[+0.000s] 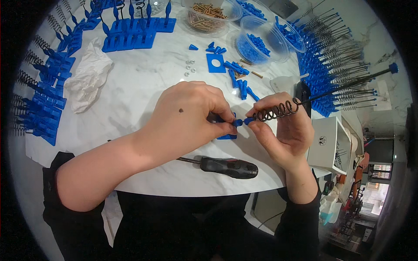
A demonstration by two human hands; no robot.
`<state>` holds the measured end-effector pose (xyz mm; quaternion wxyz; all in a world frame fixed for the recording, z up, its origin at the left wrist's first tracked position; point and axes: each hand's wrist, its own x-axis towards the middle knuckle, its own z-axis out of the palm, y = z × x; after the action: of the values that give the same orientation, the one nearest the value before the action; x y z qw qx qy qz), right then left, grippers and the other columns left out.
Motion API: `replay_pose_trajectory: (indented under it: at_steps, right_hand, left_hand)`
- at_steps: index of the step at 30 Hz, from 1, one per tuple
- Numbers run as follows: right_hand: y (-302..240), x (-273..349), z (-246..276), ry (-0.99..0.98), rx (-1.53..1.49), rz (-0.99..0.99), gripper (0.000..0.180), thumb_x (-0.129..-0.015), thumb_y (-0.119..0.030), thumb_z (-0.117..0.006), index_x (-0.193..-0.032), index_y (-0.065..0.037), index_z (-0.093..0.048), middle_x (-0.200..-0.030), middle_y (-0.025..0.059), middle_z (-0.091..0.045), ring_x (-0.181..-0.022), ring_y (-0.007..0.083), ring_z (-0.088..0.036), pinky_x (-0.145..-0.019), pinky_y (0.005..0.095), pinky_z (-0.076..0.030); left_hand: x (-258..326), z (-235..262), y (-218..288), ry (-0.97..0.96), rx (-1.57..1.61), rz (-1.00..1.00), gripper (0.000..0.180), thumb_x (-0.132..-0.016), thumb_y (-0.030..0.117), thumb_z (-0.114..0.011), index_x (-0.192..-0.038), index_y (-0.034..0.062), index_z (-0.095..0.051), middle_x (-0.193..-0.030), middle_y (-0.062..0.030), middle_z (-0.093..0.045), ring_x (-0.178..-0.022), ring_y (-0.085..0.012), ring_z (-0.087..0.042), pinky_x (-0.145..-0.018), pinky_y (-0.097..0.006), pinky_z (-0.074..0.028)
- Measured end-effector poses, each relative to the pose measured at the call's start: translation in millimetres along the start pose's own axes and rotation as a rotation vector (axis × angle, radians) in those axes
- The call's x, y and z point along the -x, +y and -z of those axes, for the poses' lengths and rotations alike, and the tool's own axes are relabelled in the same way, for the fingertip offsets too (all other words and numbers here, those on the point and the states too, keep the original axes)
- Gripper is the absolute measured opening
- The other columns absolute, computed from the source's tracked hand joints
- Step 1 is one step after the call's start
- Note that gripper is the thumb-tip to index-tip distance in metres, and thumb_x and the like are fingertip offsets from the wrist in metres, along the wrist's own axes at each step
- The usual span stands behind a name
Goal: The person assembles small mechanical components by hand, joining a metal spring and a rod to a blue plastic component with glue from a bottle.
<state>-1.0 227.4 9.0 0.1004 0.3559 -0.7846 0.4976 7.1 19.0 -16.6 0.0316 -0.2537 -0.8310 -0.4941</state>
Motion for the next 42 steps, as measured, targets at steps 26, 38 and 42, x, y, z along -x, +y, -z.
replay_pose_trajectory:
  at_steps: [26,38,42]
  right_hand:
    - [4.3,-13.7,8.5,-0.216,-0.185,-0.101,0.022,-0.078,0.002,-0.069,-0.100,0.003,-0.066,-0.095,0.0108,-0.069,-0.085,0.0163,-0.064,-0.078,0.0281,-0.048]
    - [9.8,-8.9,10.0,-0.187,-0.322,-0.217,0.016,-0.083,0.001,-0.066,-0.099,0.001,-0.068,-0.103,0.0097,-0.068,-0.091,0.0142,-0.059,-0.082,0.0269,-0.046]
    - [10.3,-11.3,10.0,-0.215,-0.292,-0.210,0.018,-0.083,0.001,-0.066,-0.101,0.000,-0.069,-0.099,0.0088,-0.067,-0.091,0.0147,-0.060,-0.083,0.0272,-0.046]
  left_hand:
    - [0.0,-0.4,-2.5,0.029,0.022,-0.017,0.011,-0.067,0.010,-0.078,-0.074,0.0039,-0.072,-0.076,-0.0056,-0.068,-0.075,-0.0207,-0.062,-0.067,-0.032,-0.049]
    - [-4.2,2.0,-1.3,-0.021,0.127,0.017,0.012,-0.070,0.006,-0.077,-0.079,0.0005,-0.071,-0.078,-0.0068,-0.068,-0.069,-0.0150,-0.058,-0.061,-0.027,-0.045]
    - [-3.5,1.6,-1.5,-0.010,0.129,0.040,0.013,-0.070,0.006,-0.078,-0.079,0.0002,-0.071,-0.074,-0.0052,-0.065,-0.065,-0.0116,-0.054,-0.057,-0.025,-0.040]
